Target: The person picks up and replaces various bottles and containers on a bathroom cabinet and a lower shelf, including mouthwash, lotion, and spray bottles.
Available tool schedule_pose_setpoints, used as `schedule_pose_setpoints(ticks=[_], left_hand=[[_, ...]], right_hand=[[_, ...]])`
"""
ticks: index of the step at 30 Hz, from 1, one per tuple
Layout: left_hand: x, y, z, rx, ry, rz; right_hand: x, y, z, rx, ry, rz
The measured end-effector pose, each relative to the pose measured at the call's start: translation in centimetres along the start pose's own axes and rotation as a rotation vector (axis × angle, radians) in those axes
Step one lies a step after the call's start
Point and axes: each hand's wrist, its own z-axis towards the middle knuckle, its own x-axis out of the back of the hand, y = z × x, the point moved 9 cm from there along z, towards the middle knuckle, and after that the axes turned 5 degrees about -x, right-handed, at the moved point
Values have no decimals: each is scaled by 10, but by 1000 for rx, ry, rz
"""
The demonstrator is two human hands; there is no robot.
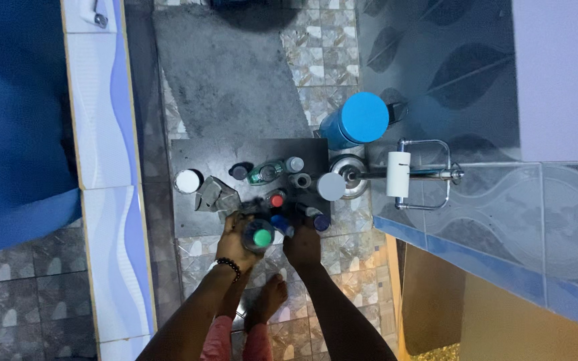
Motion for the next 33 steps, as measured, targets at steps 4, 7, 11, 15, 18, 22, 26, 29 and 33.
schedule_pose_setpoints(ticks=[4,7,11,15,18,22,26,29,33], left_hand=[[-27,-9,19,-117,39,36],[-36,-11,30,-191,97,74],[-33,-23,46,-83,18,3],[-30,-22,57,-97,28,15],[-36,-24,63,-67,-55,57],[-41,-43,61,84,-229,150],[-29,-42,48,78,-207,156],[-23,-42,40,86,-224,154],[-25,-59,40,152,-258,184]], right_hand=[[-23,11,2,-50,-81,15],[-32,14,5,-110,-105,-2],[-33,10,11,-55,-48,16],[-42,14,18,-55,-43,-11],[-31,-2,17,87,59,10],[-27,-6,18,-45,-34,-41],[-12,-13,12,-212,-168,-65],[15,-31,11,-179,-142,-43],[43,-48,11,-127,-82,-28]])
